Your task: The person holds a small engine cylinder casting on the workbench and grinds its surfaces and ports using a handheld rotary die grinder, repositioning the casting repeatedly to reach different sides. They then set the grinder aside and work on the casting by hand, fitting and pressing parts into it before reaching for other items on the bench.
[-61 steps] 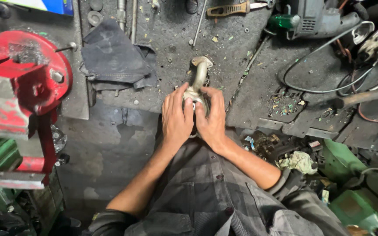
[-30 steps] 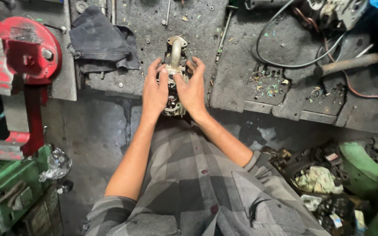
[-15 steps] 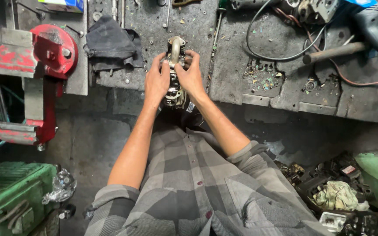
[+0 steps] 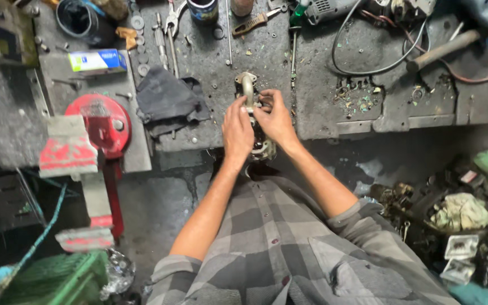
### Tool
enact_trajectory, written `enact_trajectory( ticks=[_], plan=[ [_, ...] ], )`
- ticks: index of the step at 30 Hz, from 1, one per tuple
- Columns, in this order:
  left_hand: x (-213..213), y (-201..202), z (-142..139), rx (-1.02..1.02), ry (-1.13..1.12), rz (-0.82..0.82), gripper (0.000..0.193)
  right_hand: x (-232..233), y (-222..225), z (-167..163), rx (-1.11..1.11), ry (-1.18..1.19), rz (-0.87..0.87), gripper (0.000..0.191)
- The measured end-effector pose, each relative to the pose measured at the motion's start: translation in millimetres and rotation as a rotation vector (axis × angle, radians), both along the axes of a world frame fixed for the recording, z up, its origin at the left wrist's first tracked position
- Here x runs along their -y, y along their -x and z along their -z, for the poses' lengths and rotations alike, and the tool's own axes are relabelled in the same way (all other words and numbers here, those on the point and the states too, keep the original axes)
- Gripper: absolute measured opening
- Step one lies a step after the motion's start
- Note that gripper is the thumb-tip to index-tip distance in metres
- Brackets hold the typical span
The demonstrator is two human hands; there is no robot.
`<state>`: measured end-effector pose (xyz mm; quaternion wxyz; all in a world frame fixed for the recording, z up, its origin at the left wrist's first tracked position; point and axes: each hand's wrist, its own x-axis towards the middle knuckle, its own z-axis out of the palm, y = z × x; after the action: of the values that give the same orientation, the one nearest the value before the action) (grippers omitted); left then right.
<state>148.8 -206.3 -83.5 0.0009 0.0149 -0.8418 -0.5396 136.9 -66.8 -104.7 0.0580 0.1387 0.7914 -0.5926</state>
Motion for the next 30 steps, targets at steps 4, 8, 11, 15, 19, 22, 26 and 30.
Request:
enact_trajectory(
  ticks=[4, 8, 11, 15, 19, 22, 26, 30],
  plan=[
    [-0.1, -6.5, -15.1, -0.021, 0.033, 0.024, 0.034, -4.6, -10.5, 1.5, -0.127, 0.067, -0.05, 0.046],
    [0.8, -12.9, -23.2, -0.015, 0.018, 0.028, 0.032, -6.7, -18.4, 0.7, -0.137, 0.201, -0.056, 0.047],
    [2.3, -10.7, -18.7, 0.049, -0.009, 0.034, 0.033, -6.3, -13.2, 2.4, -0.112, 0.159, -0.072, 0.042],
    [4.2, -2.5, -7.9, 0.131, -0.053, 0.039, 0.035, -6.4, -3.1, 2.9, 0.065, -0.153, -0.092, 0.035],
    [1.8, 2.5, -4.3, 0.141, -0.057, 0.024, 0.036, -3.7, 2.7, -0.5, -0.031, -0.037, -0.063, 0.032],
    [2.7, 1.0, -1.5, 0.154, -0.028, 0.017, 0.037, -2.4, 4.5, 0.8, 0.015, -0.029, -0.038, 0.04],
    [-0.3, 1.4, 10.3, 0.122, -0.01, 0.027, 0.037, -9.9, -3.1, 6.0, 0.043, 0.274, 0.0, 0.056],
    [-4.2, 5.0, 21.7, 0.147, -0.016, -0.031, 0.044, -11.8, -26.9, 3.4, -0.051, 0.374, -0.046, 0.064]
  ],
)
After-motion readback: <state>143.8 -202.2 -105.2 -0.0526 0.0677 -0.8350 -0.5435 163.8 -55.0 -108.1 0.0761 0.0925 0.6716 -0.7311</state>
